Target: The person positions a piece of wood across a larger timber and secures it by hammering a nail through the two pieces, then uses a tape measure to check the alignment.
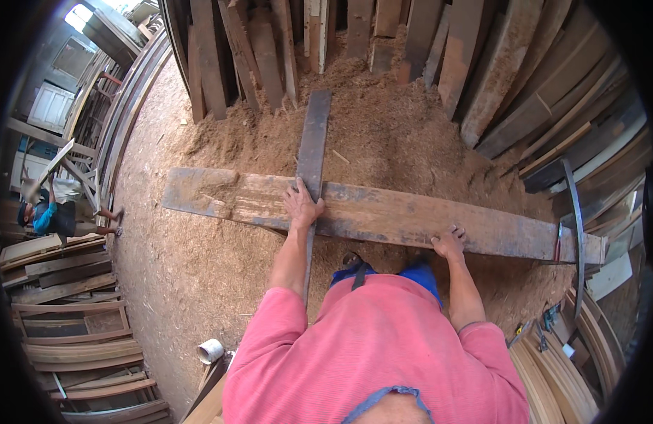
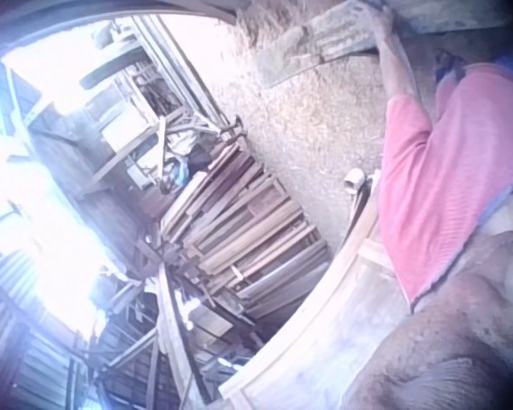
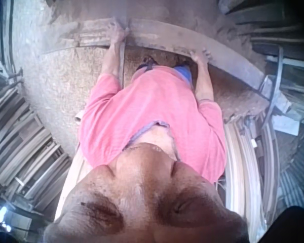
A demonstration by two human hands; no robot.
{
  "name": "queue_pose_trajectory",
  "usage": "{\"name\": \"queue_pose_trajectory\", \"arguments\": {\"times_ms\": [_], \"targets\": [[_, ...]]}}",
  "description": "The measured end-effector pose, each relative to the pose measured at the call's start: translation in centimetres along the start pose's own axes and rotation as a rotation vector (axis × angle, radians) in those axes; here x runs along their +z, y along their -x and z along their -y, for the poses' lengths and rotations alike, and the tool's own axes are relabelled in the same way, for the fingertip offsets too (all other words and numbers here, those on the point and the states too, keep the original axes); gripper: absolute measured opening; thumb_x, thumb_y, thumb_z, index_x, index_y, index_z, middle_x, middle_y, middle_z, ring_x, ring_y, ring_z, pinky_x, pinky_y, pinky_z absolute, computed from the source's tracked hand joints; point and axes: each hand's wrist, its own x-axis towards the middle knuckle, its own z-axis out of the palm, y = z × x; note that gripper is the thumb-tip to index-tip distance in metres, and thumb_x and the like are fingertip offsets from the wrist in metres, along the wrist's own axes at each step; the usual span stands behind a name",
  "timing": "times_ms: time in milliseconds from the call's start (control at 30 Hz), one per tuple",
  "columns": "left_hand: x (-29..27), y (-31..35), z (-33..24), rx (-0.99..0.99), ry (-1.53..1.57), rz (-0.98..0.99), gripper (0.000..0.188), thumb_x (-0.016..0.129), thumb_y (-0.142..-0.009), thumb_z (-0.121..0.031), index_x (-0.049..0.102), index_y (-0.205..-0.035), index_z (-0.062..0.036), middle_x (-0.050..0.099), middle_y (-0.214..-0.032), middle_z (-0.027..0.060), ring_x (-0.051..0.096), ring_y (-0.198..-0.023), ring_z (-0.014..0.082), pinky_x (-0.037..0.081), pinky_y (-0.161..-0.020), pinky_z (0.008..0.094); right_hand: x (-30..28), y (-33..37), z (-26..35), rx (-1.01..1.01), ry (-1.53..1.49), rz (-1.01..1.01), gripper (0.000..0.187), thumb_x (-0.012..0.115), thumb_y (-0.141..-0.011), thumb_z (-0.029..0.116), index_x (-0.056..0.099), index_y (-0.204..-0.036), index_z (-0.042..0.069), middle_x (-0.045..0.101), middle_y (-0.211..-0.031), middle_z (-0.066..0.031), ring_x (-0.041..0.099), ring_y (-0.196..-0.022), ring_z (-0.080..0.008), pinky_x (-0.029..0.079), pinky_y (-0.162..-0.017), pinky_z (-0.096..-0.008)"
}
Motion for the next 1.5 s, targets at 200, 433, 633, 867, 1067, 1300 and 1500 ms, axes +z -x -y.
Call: {"name": "queue_pose_trajectory", "arguments": {"times_ms": [200,433,633,867,1067,1300,1500], "targets": [[-0.1,0.0,0.7,-0.015,-0.013,0.010,0.105,0.078,-0.074,-0.044,0.029,-0.158,-0.0041,0.044,-0.143,0.0352,0.042,-0.132,0.0499,0.036,-0.111,0.0570,0.2,-0.4,0.7,0.028,0.023,0.036,0.103,0.069,-0.090,0.048,0.017,-0.159,-0.009,0.015,-0.161,-0.0408,0.020,-0.149,-0.0584,0.025,-0.122,-0.0577],[1.2,-0.1,0.3,-0.019,-0.011,-0.061,0.104,0.080,-0.076,-0.043,0.028,-0.158,-0.0049,0.045,-0.142,0.0320,0.043,-0.131,0.0496,0.039,-0.107,0.0596,1.2,-1.9,-0.3,0.017,0.043,0.054,0.104,0.070,-0.090,0.048,0.017,-0.158,-0.010,0.014,-0.160,-0.0422,0.020,-0.149,-0.0587,0.024,-0.123,-0.0565],[2.2,-0.2,0.6,-0.045,0.005,-0.096,0.100,0.077,-0.078,-0.041,0.030,-0.157,-0.0012,0.044,-0.143,0.0372,0.041,-0.133,0.0522,0.035,-0.111,0.0602,1.1,-1.8,0.2,0.022,0.031,0.061,0.106,0.071,-0.089,0.047,0.016,-0.157,-0.011,0.013,-0.160,-0.0435,0.020,-0.149,-0.0585,0.025,-0.122,-0.0567],[1.8,0.2,0.3,-0.039,0.033,-0.079,0.103,0.079,-0.075,-0.040,0.030,-0.157,-0.0009,0.044,-0.141,0.0343,0.041,-0.133,0.0511,0.039,-0.109,0.0593,1.5,-1.4,-0.3,-0.006,0.050,0.053,0.105,0.072,-0.088,0.046,0.019,-0.156,-0.012,0.015,-0.159,-0.0442,0.020,-0.149,-0.0586,0.025,-0.122,-0.0573],[-0.1,0.2,0.8,-0.043,0.045,0.018,0.109,0.081,-0.077,-0.047,0.024,-0.160,-0.0034,0.043,-0.146,0.0312,0.040,-0.136,0.0498,0.034,-0.114,0.0582,1.8,-2.1,-0.5,0.004,0.071,0.041,0.093,0.065,-0.091,0.048,0.030,-0.154,-0.012,0.024,-0.163,-0.0337,0.016,-0.151,-0.0566,0.015,-0.124,-0.0586],[-1.8,6.4,6.3,-0.171,0.102,-0.086,0.117,0.081,-0.075,-0.060,0.025,-0.158,-0.0002,0.044,-0.150,0.0284,0.039,-0.138,0.0481,0.031,-0.117,0.0557,-0.4,-0.2,1.4,-0.007,0.027,0.053,0.102,0.068,-0.089,0.048,0.023,-0.153,-0.016,0.026,-0.155,-0.0450,0.022,-0.149,-0.0563,0.023,-0.122,-0.0576],[-0.7,11.5,6.2,-0.261,0.058,0.046,0.120,0.084,-0.071,-0.059,0.026,-0.157,0.0021,0.045,-0.148,0.0280,0.041,-0.137,0.0449,0.032,-0.117,0.0536,-1.8,0.7,2.4,0.001,0.083,0.099,0.099,0.070,-0.087,0.046,0.028,-0.152,-0.016,0.031,-0.156,-0.0406,0.029,-0.147,-0.0537,0.028,-0.121,-0.0540]]}}
